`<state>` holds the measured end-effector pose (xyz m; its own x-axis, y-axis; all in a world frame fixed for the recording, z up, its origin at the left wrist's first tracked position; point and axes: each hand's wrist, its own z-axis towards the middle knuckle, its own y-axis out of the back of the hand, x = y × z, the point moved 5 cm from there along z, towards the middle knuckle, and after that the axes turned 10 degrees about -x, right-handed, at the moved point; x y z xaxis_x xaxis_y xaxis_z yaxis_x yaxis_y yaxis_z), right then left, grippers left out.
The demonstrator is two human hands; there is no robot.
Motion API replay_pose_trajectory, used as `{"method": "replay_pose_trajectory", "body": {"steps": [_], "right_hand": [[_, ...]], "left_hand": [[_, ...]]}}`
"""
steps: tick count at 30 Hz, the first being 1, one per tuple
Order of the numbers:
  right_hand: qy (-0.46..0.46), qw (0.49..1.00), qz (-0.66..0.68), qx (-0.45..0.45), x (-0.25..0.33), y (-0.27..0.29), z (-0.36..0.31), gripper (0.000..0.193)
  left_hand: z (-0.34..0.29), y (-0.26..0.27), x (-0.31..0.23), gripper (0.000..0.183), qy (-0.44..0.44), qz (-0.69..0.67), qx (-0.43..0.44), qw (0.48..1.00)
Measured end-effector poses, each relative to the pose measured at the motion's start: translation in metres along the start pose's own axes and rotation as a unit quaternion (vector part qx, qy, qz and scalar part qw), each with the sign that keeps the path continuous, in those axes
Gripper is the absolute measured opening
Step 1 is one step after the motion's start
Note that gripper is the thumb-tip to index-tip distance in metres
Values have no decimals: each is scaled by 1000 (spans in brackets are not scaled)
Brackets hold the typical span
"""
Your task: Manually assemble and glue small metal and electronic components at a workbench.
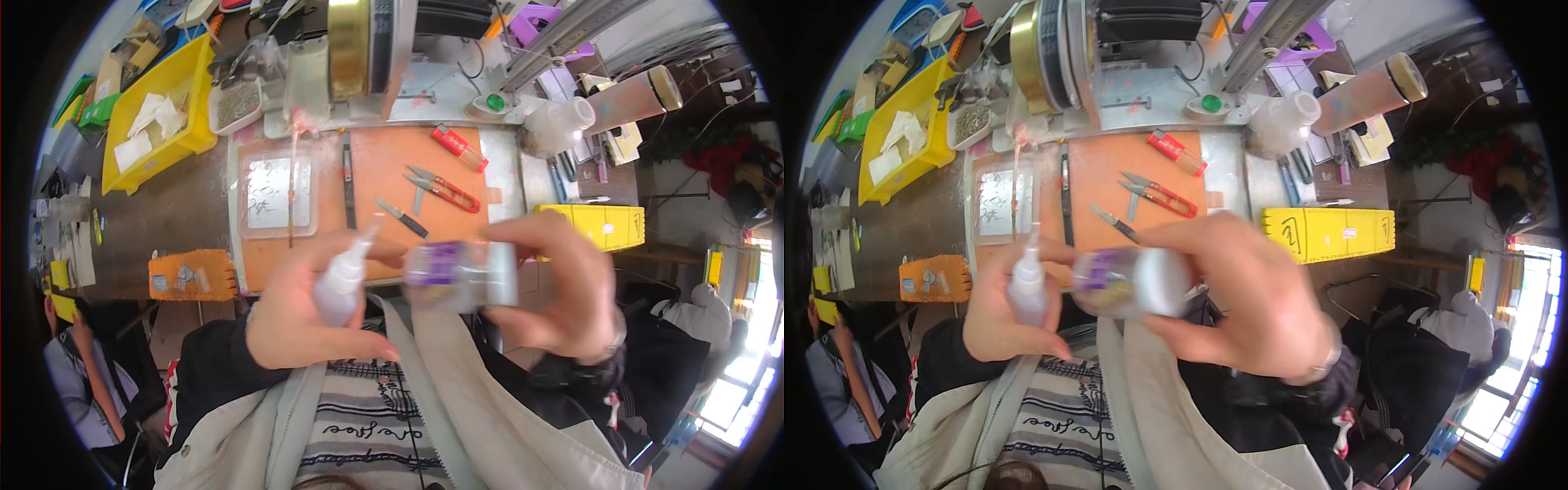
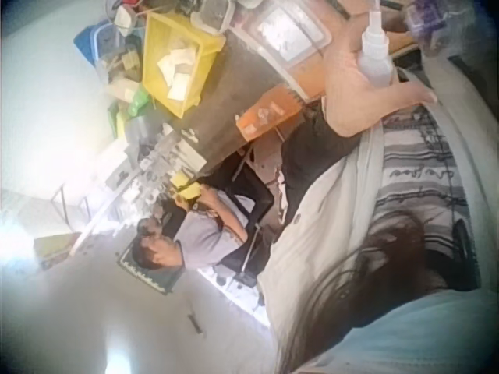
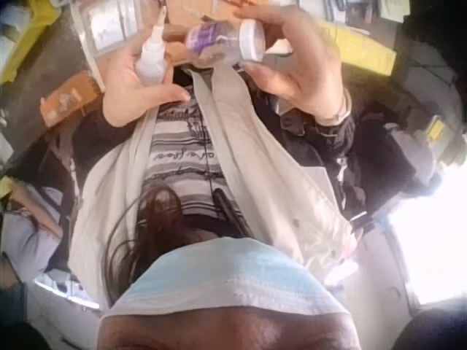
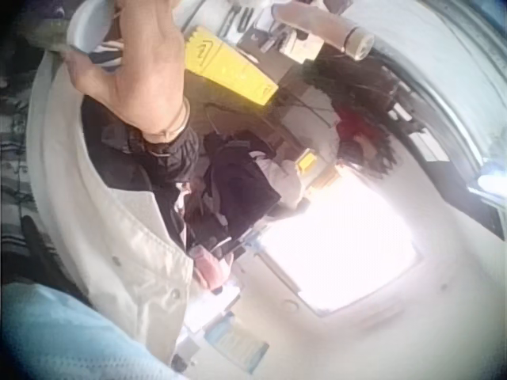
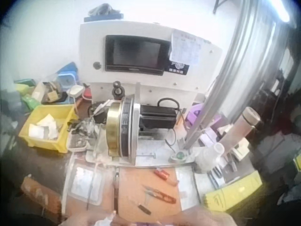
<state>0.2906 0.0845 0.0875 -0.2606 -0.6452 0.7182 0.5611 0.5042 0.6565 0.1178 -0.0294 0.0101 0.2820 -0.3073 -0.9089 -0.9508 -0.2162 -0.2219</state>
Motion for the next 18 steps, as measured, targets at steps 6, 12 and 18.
{"method": "replay_pose_trajectory", "body": {"steps": [6,12,18], "right_hand": [[32,992,101,-69,-3,-52,-2,51],[-44,968,208,-131,-7,-67,-5,45],[99,989,-67,-91,1,-74,1,41]], "left_hand": [[-3,7,11,57,-82,-122,-59,987],[-7,11,20,56,-131,27,-21,991],[-12,16,23,55,-99,23,-30,994]]}}
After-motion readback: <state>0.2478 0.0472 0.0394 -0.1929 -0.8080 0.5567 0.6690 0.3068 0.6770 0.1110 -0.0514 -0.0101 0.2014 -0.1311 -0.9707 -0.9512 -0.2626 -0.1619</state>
